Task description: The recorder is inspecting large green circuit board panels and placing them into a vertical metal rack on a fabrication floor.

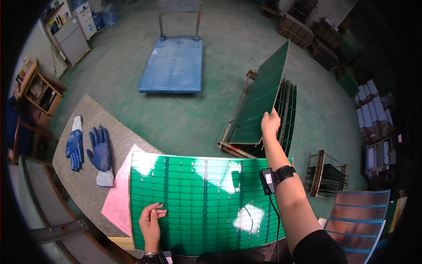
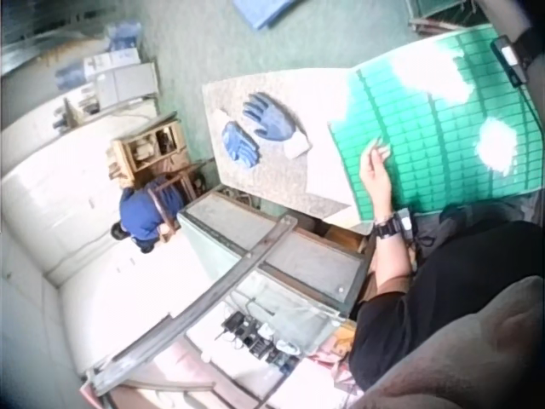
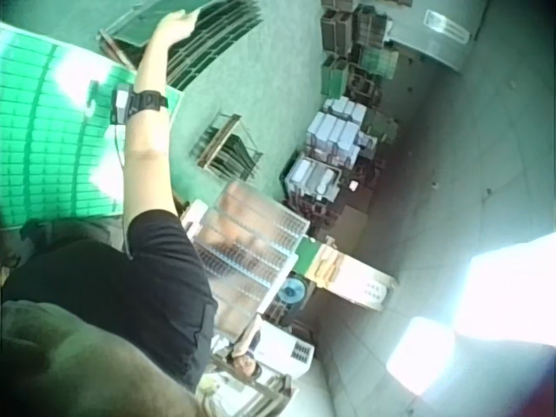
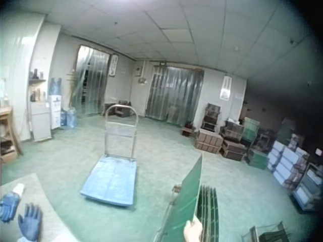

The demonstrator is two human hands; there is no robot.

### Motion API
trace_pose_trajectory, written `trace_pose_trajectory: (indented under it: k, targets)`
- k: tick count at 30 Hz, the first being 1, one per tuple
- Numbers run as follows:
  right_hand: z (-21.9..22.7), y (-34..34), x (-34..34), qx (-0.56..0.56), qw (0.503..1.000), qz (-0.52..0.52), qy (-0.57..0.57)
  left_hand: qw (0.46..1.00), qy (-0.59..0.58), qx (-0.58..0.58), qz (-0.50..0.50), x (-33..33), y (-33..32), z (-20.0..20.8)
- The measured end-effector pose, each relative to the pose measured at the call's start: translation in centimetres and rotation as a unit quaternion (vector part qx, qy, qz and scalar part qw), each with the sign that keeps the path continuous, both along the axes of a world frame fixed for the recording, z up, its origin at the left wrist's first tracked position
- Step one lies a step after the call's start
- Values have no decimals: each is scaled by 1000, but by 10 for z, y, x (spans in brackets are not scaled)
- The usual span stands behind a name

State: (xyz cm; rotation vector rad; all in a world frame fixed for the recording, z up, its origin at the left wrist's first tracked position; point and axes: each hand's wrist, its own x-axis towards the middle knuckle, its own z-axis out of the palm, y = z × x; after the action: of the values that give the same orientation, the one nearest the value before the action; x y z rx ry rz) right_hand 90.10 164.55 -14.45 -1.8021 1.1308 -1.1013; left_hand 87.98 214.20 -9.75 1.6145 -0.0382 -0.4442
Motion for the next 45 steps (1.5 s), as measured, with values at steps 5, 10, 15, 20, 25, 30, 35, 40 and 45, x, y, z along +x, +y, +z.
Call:
trace_pose_trajectory:
  k: [5, 10, 15, 20, 25, 30, 35, 40, 45]
  targets:
    - [14, -26, 6, 57, 994, -23, 95, 1000, 2, 6, 2, 0, 1, -1]
    - [15, -37, 11, 70, 991, -30, 112, 1000, 0, 18, 5, -1, 1, -2]
    - [14, -47, 13, 75, 989, -2, 126, 1000, 1, 18, 8, -1, 2, -4]
    - [19, -42, 24, 90, 987, 0, 130, 1000, 1, 17, 12, -1, 1, -3]
    - [25, -35, 38, 68, 983, 8, 172, 1000, -2, 23, 13, -2, 0, -1]
    - [25, -36, 31, 69, 984, -17, 163, 1000, -5, 25, 14, -2, 0, -2]
    - [22, -40, 15, 54, 989, -3, 140, 1000, -4, 26, 15, -2, 1, -4]
    - [21, -38, 14, 44, 988, -5, 146, 999, -5, 29, 14, -2, 1, -2]
    - [26, -35, 22, 63, 987, -6, 145, 999, -6, 27, 15, -2, 0, -2]
